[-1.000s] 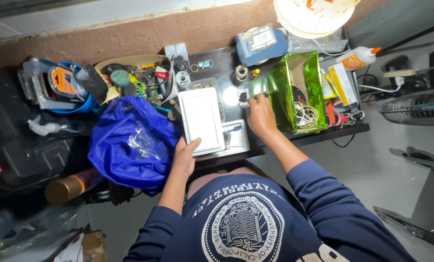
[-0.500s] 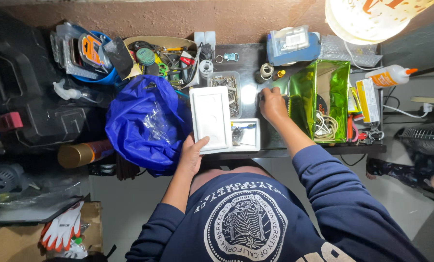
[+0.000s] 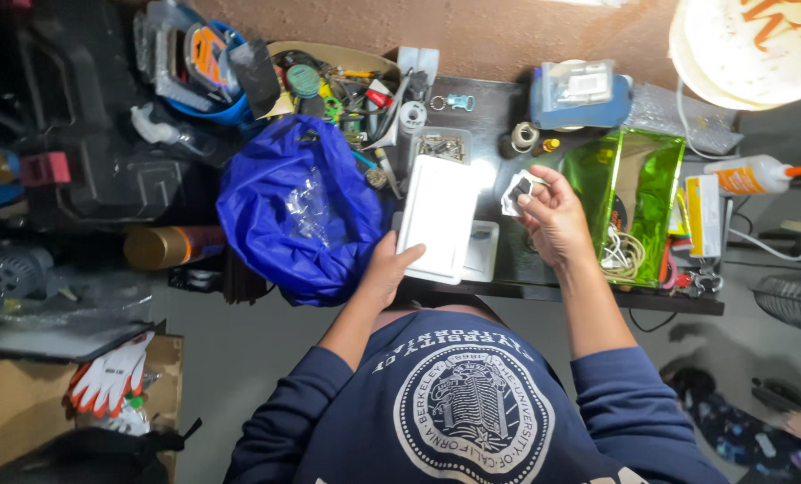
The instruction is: The person opens a white plastic container and sorts small metal hardware pieces, such as screws and bolts, by hand. They pick up individual items, inspect them, and place them into the container or onto the workbench.
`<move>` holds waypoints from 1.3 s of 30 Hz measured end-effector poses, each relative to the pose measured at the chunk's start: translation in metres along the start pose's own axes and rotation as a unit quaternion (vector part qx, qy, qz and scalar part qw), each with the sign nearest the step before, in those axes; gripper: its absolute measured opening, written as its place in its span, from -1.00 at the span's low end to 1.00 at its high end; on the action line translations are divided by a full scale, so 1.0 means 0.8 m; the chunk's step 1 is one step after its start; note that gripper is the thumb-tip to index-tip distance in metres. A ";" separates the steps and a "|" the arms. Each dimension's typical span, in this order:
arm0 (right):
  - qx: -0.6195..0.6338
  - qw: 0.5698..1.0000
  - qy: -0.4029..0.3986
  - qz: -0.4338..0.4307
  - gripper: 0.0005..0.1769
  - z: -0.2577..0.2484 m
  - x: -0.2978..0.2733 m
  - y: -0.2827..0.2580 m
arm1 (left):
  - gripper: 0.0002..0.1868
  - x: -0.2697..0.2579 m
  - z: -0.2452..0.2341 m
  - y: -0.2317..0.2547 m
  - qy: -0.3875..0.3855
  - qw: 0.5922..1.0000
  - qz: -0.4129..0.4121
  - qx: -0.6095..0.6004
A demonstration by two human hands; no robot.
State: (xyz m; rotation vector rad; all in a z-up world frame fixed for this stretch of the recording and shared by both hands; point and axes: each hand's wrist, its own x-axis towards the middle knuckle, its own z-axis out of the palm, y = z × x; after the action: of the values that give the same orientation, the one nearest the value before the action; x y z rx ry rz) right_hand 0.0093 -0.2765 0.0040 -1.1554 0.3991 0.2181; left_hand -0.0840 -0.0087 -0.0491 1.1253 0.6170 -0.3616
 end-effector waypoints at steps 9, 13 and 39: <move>-0.164 0.974 -0.106 -0.116 -0.56 0.126 -0.017 -0.023 | -0.34 0.033 -0.024 -0.063 0.004 0.992 0.027 0.121; -0.208 0.928 -0.167 -0.260 -0.56 0.239 -0.057 -0.023 | 0.12 -0.059 0.015 0.052 0.038 0.989 -0.067 0.122; -0.577 0.783 0.193 -0.129 -0.79 -0.066 0.022 0.080 | -0.44 0.003 -0.003 0.018 -0.048 0.998 -0.039 0.029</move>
State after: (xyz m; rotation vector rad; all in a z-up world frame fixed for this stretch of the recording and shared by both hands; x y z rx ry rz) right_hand -0.0082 -0.3010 -0.0753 -2.4861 0.4639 -0.0574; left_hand -0.0746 -0.0007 -0.0410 1.1338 0.5699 -0.4998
